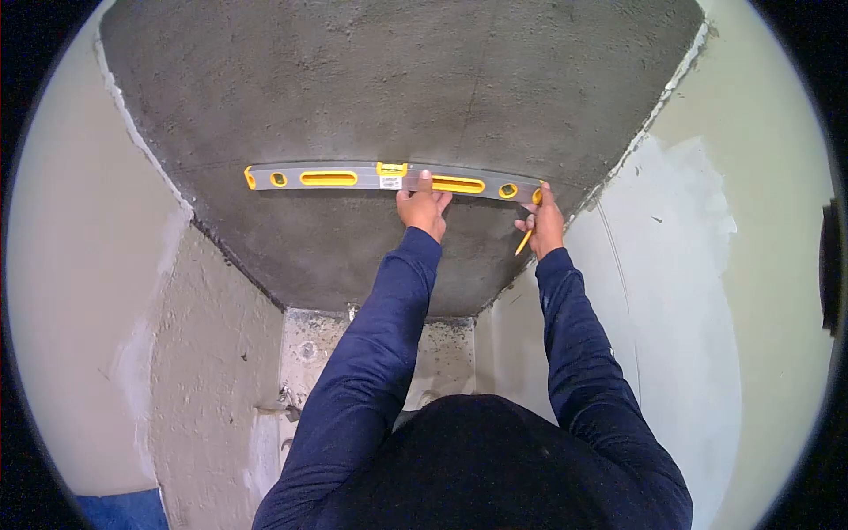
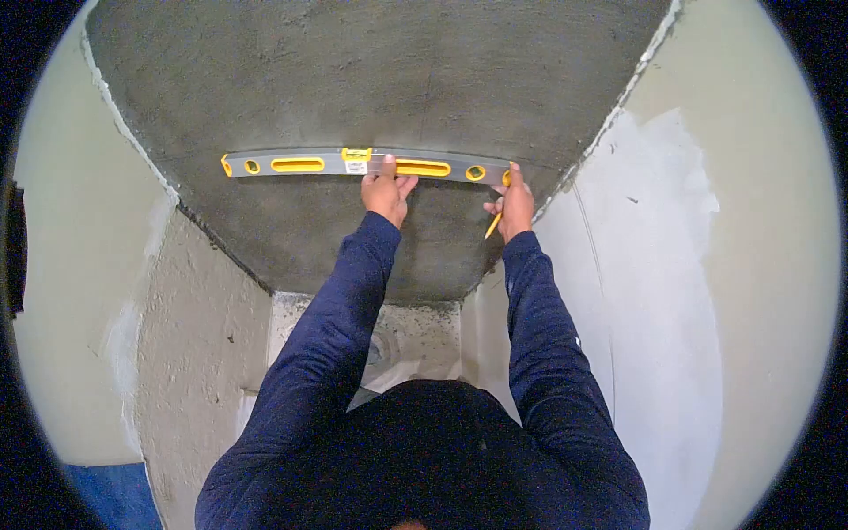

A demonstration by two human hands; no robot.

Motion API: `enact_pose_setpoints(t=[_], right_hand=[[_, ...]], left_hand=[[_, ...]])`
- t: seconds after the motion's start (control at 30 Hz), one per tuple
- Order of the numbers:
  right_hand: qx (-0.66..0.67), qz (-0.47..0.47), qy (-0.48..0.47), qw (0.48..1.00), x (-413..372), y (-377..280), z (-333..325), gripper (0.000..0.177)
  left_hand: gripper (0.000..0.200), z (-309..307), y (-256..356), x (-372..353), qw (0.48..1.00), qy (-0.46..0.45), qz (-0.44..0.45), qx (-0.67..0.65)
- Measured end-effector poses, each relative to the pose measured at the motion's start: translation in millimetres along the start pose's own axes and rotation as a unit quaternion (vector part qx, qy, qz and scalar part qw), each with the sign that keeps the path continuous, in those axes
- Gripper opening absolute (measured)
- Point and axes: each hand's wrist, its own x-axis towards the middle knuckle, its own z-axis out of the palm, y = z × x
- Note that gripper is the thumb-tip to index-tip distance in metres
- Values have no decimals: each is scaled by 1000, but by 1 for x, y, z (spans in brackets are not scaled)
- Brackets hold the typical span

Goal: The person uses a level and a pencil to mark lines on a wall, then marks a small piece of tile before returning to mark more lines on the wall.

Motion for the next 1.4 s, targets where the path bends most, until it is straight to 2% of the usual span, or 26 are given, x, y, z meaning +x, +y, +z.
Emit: enact_pose_setpoints(t=[0.2,0.27,0.4,0.5,0.6,0.77,1.03,1.13,1.2,1.37,1.4], right_hand=[[10,6,-3,1000,-2,-2,0,55],[8,7,1,1000,-2,-3,0,55],[1,8,9,1000,2,1,0,55],[1,9,0,1000,-2,-1,0,54],[6,8,-16,1000,-1,1,0,55],[16,22,-13,1000,-10,3,-2,62],[17,22,-30,999,-12,9,-12,62],[20,29,-36,999,-11,7,-11,61],[2,10,-37,999,-7,4,-8,60],[-28,-13,-20,999,-1,0,-6,60],[-31,-12,-19,999,-1,0,-5,60]], left_hand=[[39,3,1,-2,1000,-10,-3,2],[31,4,1,-4,1000,7,7,17],[32,2,1,-4,1000,-6,8,10],[33,3,0,-3,1000,7,11,5],[42,1,0,-1,1000,-4,-4,-10],[35,4,-3,-2,1000,18,20,5],[39,5,-1,-4,999,31,8,-3],[46,5,1,-4,1000,10,-6,-26],[37,6,0,-7,1000,14,10,-5],[35,3,0,-4,1000,-1,0,-12],[40,0,0,-2,1000,-5,0,-12]])
